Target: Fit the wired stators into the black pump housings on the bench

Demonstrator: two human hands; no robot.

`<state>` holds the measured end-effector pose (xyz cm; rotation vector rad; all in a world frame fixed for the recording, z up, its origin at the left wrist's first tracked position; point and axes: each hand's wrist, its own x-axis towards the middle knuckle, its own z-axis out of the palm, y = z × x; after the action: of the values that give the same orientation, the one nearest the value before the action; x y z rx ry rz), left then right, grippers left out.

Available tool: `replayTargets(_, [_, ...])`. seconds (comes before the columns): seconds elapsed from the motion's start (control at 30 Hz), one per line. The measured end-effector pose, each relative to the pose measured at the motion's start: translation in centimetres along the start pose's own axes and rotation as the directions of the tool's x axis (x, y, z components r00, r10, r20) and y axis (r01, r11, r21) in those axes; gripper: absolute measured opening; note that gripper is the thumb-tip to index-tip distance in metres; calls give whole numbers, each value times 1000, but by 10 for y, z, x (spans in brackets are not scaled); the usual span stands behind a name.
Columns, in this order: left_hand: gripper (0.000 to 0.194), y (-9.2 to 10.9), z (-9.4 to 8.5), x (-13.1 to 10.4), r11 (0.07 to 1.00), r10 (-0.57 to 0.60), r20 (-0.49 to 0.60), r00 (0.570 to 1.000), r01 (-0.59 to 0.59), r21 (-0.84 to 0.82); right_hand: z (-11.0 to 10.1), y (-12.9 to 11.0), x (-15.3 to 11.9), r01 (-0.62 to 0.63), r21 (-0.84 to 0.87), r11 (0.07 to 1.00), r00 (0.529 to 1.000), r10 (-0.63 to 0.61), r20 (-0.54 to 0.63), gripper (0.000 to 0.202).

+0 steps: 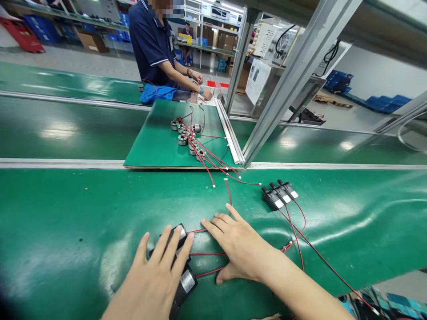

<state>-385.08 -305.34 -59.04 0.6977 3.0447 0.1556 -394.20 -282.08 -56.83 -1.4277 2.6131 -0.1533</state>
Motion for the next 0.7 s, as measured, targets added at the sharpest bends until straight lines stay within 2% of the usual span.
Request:
replayTargets(0.03, [108,7,6,-3,999,-12,-10,1000,13,47,5,2,-3,-10,-27,1000,1000,10,-9,110])
replayTargets(0.07, [101,12,10,-5,996,-26,-16,1000,27,84,9,5,-5,-29,-65,997,999,28,-26,97])
replayTargets(0.17, [80,8,7,-4,989,-36,0,999,35,143,17,15,-5,-119,-221,968,991,101,-92,25])
replayTargets(0.2, [74,2,3,-3,988,-22,15,1000,20,152,18,17,-6,-138,-266,954,988,113,-106,16])
replayTargets(0.33, [60,-36,-14,5,974,24,79,997,-41,221,21,8,-19,-139,-314,939,982,90,-165,22])
replayTargets(0.43, [68,-69,-16,15,967,91,89,992,-109,231,29,-19,-36,-171,-328,929,963,87,-255,35])
replayTargets(0.53, [76,-92,-15,35,962,239,54,970,-244,125,50,-46,-53,-196,-345,918,946,84,-312,44])
replayTargets(0.6, [76,-94,-18,52,935,348,38,937,-349,65,71,-58,-64,-218,-359,907,933,86,-349,50])
replayTargets(0.7, [67,-75,-26,82,876,477,25,878,-478,63,104,-65,-85,-327,-350,878,898,172,-406,62])
